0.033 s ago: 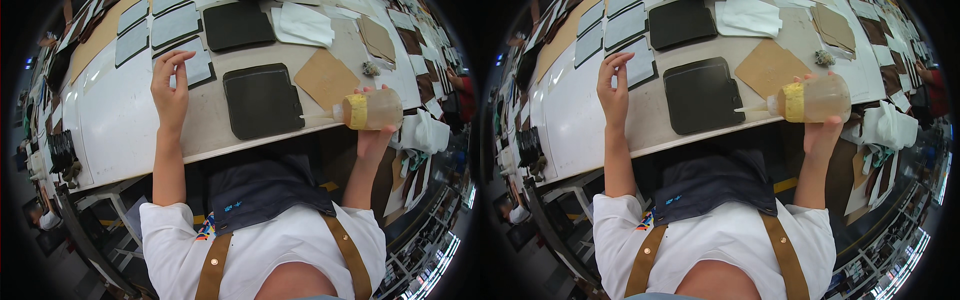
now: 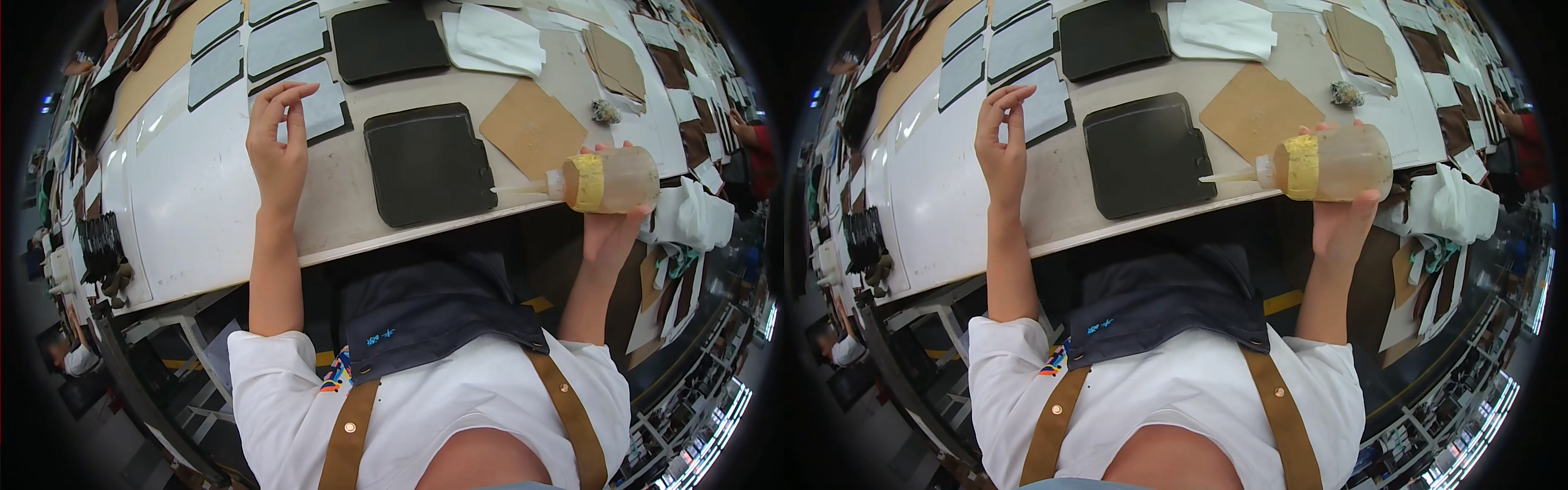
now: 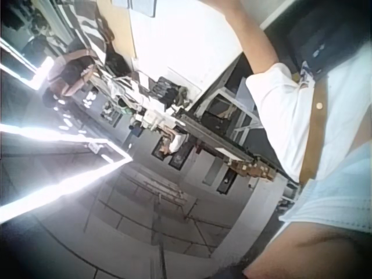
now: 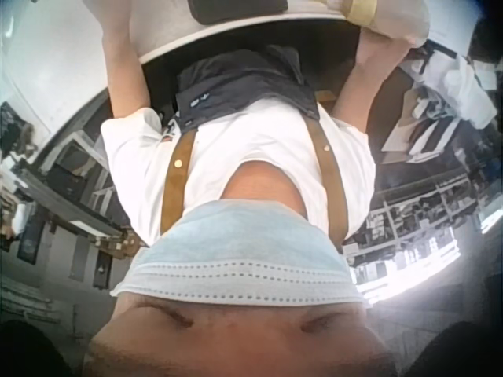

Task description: The person applies glue from a squeeze bottle onto black rectangular pads and then places white square sheets on top, pressing them down to adhere. The process is repeated for multiple units on a workbench.

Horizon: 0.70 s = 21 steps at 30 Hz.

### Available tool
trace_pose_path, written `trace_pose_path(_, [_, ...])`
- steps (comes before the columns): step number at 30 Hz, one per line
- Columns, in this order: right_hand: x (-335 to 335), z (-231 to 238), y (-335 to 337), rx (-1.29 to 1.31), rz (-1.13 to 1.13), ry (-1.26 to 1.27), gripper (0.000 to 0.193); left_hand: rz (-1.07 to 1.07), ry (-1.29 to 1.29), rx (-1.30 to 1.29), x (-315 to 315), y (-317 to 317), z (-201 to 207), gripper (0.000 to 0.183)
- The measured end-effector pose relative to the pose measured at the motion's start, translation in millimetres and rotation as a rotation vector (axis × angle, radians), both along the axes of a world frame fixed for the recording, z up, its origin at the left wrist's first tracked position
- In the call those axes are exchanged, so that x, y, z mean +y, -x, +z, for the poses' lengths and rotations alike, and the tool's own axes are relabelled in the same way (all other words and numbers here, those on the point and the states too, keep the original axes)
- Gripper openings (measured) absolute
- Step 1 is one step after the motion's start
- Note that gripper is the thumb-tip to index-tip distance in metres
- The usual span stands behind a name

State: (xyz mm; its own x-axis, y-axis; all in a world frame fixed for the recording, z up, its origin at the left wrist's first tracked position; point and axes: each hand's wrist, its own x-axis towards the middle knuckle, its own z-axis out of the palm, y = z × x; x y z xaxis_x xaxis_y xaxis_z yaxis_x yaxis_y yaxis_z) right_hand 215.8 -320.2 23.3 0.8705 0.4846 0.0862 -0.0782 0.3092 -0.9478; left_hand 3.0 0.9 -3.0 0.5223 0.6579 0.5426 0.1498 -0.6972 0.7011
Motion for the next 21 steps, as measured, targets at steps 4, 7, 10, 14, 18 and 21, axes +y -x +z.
trace_pose_path(4, [-20.4,-6.8,25.1,0.050,-0.126,0.077,0.099,-0.001,-0.017,-0.006,1.8,1.5,-2.1,0.025])
trace_pose_path(7, [-35.1,-24.4,52.8,-0.181,-0.173,0.090,0.092,-0.008,-0.020,-0.017,3.9,0.6,-4.5,0.025])
trace_pose_path(10, [-27.5,-32.7,65.4,-0.416,-0.198,-0.007,0.089,-0.007,-0.006,-0.019,2.9,0.7,-3.7,0.024])
trace_pose_path(14, [-24.0,-40.1,71.5,-0.526,-0.186,-0.116,0.088,-0.006,0.001,-0.011,2.9,1.1,-3.7,0.024])
trace_pose_path(18, [-21.3,-39.3,74.2,-0.574,-0.162,-0.098,0.087,0.006,0.018,0.010,2.3,1.7,-2.9,0.023])
trace_pose_path(21, [-20.8,-40.1,75.9,-0.629,-0.124,-0.118,0.087,-0.008,0.003,-0.020,4.5,1.7,-6.0,0.023])
